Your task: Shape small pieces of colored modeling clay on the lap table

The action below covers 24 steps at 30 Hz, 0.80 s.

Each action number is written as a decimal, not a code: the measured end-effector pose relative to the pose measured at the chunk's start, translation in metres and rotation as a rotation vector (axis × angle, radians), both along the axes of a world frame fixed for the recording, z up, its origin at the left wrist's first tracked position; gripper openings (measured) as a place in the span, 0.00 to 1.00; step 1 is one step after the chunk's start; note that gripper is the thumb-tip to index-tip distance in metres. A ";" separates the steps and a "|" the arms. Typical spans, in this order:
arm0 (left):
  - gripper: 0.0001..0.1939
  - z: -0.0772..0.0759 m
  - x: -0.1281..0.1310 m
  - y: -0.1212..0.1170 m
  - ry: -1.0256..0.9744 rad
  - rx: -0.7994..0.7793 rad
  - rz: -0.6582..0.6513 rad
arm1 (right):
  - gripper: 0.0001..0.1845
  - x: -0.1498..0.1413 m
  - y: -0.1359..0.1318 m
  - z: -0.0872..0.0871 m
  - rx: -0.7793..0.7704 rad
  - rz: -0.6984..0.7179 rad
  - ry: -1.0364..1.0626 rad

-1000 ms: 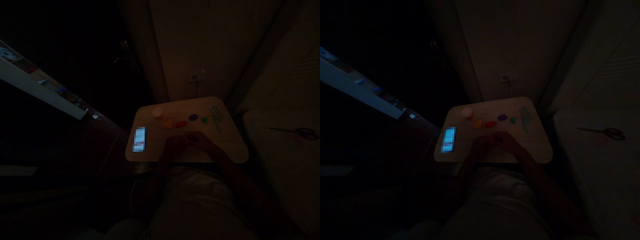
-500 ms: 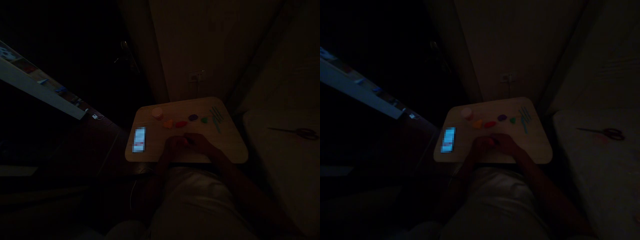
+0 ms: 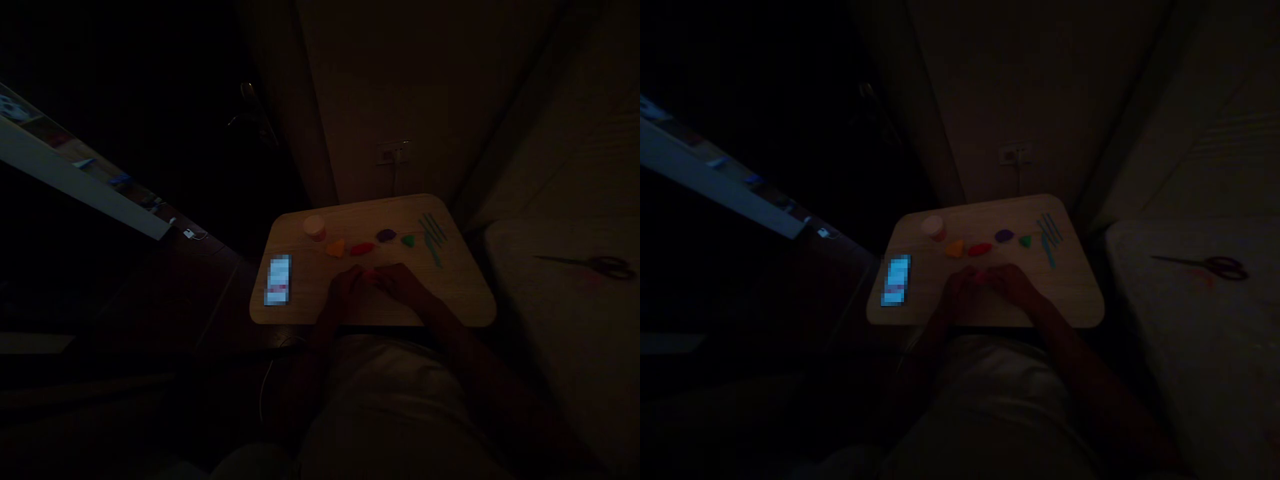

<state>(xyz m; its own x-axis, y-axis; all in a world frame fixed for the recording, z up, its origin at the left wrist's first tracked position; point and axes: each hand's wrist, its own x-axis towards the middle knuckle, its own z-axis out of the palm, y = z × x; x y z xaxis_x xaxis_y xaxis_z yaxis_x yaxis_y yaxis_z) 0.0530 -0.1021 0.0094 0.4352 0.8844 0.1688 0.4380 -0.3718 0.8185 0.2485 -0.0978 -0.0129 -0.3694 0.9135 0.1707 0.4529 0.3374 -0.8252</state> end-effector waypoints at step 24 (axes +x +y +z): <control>0.13 -0.008 -0.001 0.008 -0.125 0.054 0.090 | 0.14 -0.002 -0.001 0.004 0.018 -0.143 0.142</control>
